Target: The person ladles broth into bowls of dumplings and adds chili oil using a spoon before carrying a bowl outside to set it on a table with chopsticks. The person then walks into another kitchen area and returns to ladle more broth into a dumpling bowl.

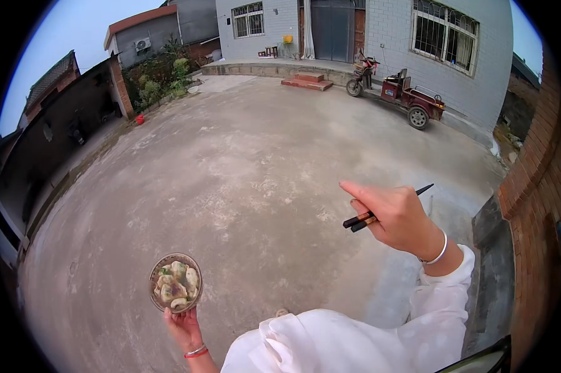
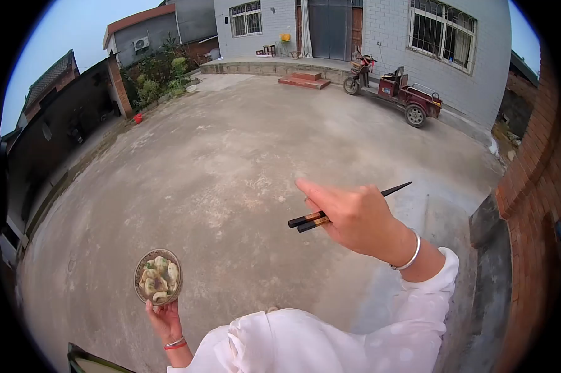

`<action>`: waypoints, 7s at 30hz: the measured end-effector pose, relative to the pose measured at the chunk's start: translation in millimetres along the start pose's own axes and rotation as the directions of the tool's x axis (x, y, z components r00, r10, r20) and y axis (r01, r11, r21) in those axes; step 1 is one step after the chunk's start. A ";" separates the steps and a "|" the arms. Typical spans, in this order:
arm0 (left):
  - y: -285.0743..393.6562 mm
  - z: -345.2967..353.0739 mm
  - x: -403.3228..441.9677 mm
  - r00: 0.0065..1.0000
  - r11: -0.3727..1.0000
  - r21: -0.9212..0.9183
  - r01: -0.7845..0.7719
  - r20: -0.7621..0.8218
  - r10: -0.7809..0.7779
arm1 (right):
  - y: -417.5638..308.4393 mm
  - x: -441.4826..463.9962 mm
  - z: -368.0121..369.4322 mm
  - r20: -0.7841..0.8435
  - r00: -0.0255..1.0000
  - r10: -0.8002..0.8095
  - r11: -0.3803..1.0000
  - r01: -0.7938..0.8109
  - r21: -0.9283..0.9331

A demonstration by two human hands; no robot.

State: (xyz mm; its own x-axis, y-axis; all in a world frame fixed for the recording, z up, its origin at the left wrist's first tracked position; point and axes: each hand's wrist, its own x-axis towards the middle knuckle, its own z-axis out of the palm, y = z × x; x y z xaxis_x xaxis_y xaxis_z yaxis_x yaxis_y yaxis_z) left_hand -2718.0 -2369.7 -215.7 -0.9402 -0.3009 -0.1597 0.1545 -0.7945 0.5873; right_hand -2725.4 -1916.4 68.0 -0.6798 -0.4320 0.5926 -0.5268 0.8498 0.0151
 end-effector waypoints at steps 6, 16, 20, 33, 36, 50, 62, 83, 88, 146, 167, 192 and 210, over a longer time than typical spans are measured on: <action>-43.4 85.5 206.6 0.997 0.997 0.001 0.078 0.027 -0.078 | 74.4 169.2 59.6 0.138 0.980 -0.144 0.988 0.149 -0.028; -196.7 264.6 541.5 0.999 0.998 -0.042 0.042 -0.019 -0.043 | 329.5 385.3 249.6 -0.222 0.579 -0.784 0.559 0.504 -0.659; -248.0 305.6 679.0 0.998 0.998 -0.013 0.054 0.043 -0.053 | 441.6 457.7 296.5 -0.098 0.524 -0.846 0.447 0.597 -0.666; -416.4 491.3 1080.7 0.990 0.992 0.032 0.126 0.060 -0.128 | 784.8 681.0 501.1 0.123 0.922 -0.367 0.692 0.358 -0.626; -454.4 541.6 1188.1 0.981 0.987 0.042 0.155 0.110 -0.158 | 927.5 685.1 616.8 0.202 0.961 0.191 0.785 -0.026 -0.619; -666.9 764.0 1619.4 0.963 0.976 0.057 0.210 0.159 -0.216 | 1294.1 519.3 965.2 0.257 -0.138 0.957 -0.208 -0.940 0.270; -850.4 952.4 1951.6 0.948 0.950 0.101 0.297 0.090 -0.306 | 1638.0 905.0 1225.4 0.527 0.355 0.772 0.354 -0.929 0.106; -1131.0 1269.7 2456.9 0.933 0.956 0.104 0.274 0.211 -0.290 | 2114.7 1130.5 1484.7 0.365 -0.135 0.921 -0.282 -0.878 0.387; -1166.2 1351.7 2605.7 0.926 0.947 0.126 0.296 0.204 -0.317 | 2251.3 1283.5 1574.8 0.268 -0.038 0.963 -0.179 -0.832 0.524; -1959.9 2227.5 4350.1 0.684 0.788 0.311 0.531 0.391 -0.616 | 3675.5 2716.8 2514.1 0.458 0.384 0.802 -0.537 0.124 0.835; -2189.2 2530.5 4774.6 0.489 0.695 0.393 0.602 0.507 -0.710 | 4074.0 3001.0 2661.8 0.200 0.310 0.929 -0.248 0.125 0.961; -2360.4 2808.9 5109.8 0.396 0.735 0.601 0.315 0.620 -0.677 | 4416.3 3236.6 2757.5 0.101 0.144 0.984 -0.131 0.218 0.967; -2448.6 2889.5 5175.6 0.463 0.590 0.807 -0.020 0.531 -0.710 | 4524.2 3253.3 2787.9 0.031 -0.141 0.990 -0.023 0.062 0.998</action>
State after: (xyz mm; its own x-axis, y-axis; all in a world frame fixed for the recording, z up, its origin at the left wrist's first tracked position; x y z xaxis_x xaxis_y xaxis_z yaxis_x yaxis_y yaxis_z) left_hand -8839.6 -457.5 -187.6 -0.7062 0.7046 -0.0695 -0.1346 -0.0372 0.9902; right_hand -8742.9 -318.8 -180.8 -0.4416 0.8923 -0.0934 -0.5395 -0.3473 -0.7670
